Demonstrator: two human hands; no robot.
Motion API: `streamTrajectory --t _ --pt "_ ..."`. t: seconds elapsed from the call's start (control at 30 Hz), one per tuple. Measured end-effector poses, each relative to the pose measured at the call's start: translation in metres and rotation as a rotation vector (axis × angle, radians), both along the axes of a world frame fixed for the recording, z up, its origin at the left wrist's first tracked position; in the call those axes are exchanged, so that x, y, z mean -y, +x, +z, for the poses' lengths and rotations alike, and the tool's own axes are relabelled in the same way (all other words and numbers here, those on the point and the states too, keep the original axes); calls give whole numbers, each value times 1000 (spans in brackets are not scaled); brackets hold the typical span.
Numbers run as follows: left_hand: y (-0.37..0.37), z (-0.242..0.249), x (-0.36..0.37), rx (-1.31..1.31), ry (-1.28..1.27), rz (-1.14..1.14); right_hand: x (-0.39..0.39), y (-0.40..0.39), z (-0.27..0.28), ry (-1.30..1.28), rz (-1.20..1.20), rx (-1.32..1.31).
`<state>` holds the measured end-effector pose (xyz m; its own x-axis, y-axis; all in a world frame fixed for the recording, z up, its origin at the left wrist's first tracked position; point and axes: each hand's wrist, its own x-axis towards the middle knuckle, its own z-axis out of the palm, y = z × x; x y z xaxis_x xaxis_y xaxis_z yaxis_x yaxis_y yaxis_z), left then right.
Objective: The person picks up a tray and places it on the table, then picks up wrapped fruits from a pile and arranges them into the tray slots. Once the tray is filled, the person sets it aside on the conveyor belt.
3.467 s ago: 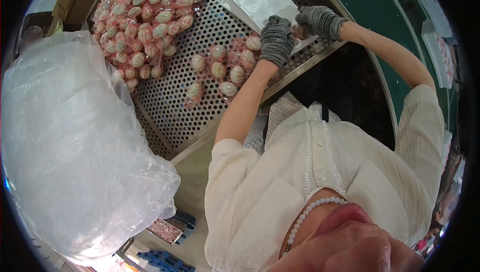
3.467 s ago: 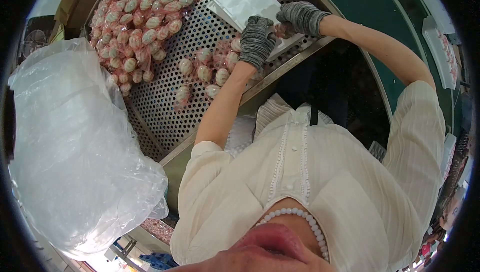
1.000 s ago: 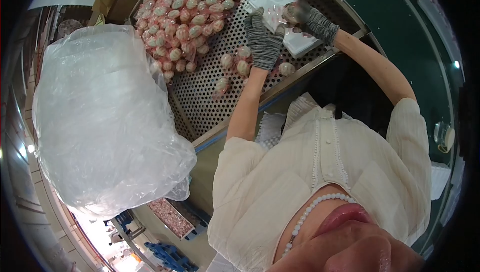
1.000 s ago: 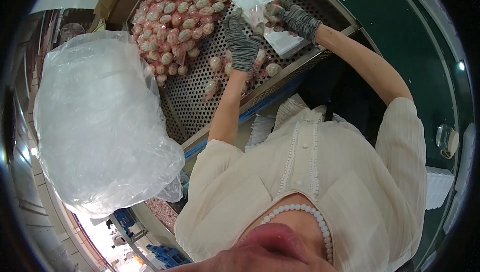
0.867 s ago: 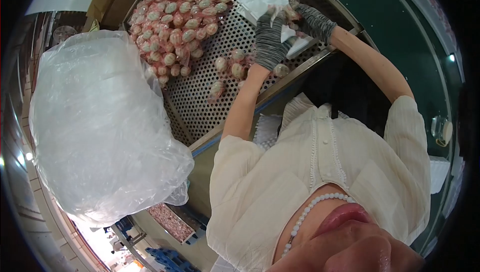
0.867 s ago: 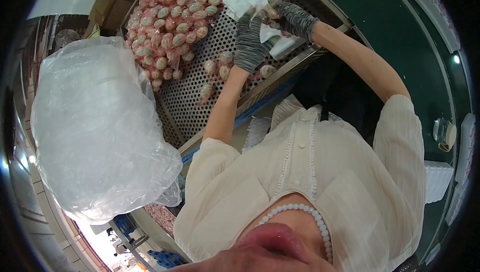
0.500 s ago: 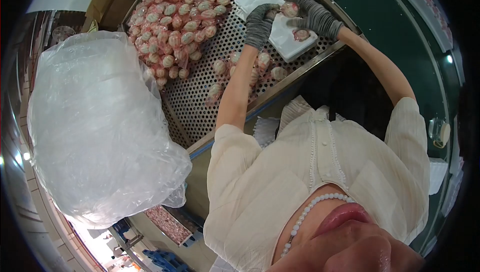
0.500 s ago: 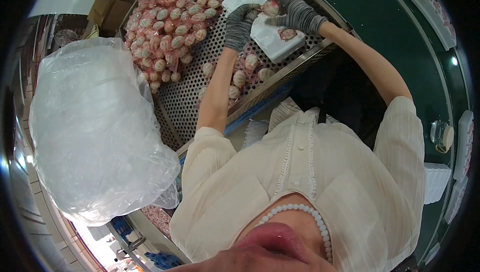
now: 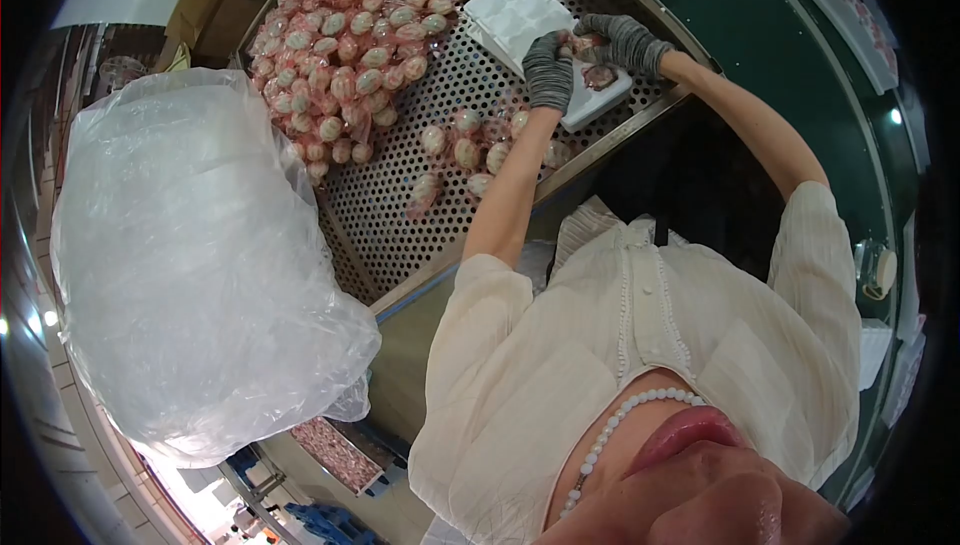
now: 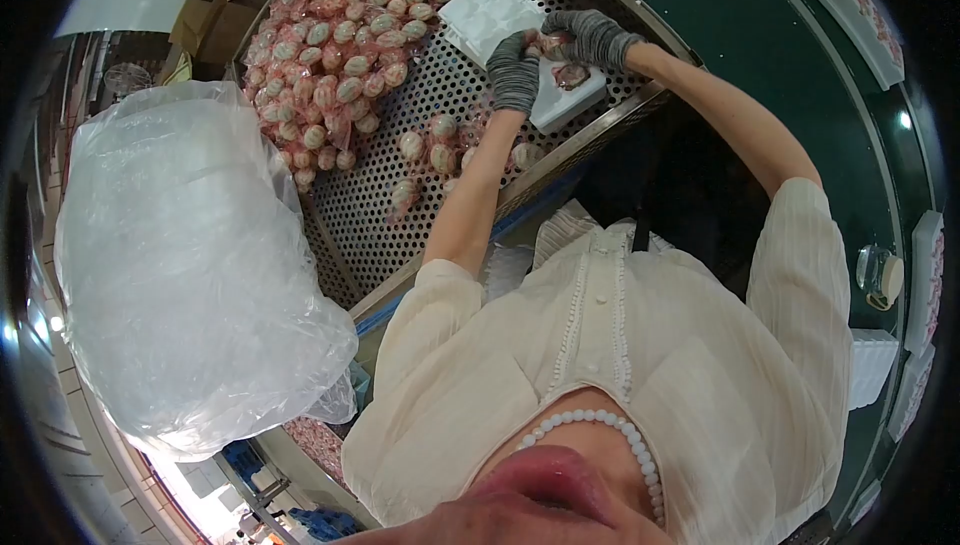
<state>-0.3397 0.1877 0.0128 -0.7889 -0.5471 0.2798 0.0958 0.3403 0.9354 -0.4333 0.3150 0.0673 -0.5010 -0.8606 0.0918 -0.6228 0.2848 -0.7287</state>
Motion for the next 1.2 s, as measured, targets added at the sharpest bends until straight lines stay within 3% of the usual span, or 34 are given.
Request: streamTrajectory --t 0.07,0.1,0.17,0.2,0.27,0.3,0.43,0.5,0.53,0.6,0.63,0.67,0.73,0.8,0.83,0.93,1.0,1.13,1.2 --pt "-5 -3 -1 -96 -427 126 13 -19 -7 29 37 -92" --pt "-5 -3 -3 -93 -426 125 20 -28 -11 101 76 -111" --pt "-9 -3 -4 -14 -174 222 23 -34 -14 170 110 -138" --pt "-9 -5 -2 -18 -176 220 23 -31 -12 158 99 -76" --pt "-6 -14 5 24 103 201 18 -17 -10 138 82 50" --pt "-4 -16 8 39 -86 193 13 0 10 147 104 -305" --pt "-3 -19 5 89 70 146 2 -4 -17 2 31 -327" --pt "0 -10 -2 -53 -199 226 -4 -1 -16 -48 13 -284" --pt "0 -6 -6 -55 -195 224 -7 0 -15 -102 -2 -242" --pt "2 8 -15 -121 151 227 -10 0 -14 -110 -4 -190" --pt "4 12 -16 -120 153 230 -11 -1 -13 -122 -6 -138" --pt "7 15 -16 -43 87 195 -10 1 -10 -121 -4 -136" --pt "9 13 -15 39 23 159 -8 6 -3 41 -6 -369" --pt "8 11 -12 26 -488 181 -6 6 -5 34 -1 -365" --pt "8 9 -12 27 -488 183 -4 6 -6 27 6 -363" --pt "6 8 -15 -55 -466 215 -13 3 -22 -90 6 -353" --pt "1 5 -17 -147 63 167 -19 5 -22 -151 26 -341" --pt "8 10 -16 -39 161 110 -25 12 -12 -141 -34 -166" --pt "7 10 -16 -17 253 121 -26 10 -16 -170 0 -256"
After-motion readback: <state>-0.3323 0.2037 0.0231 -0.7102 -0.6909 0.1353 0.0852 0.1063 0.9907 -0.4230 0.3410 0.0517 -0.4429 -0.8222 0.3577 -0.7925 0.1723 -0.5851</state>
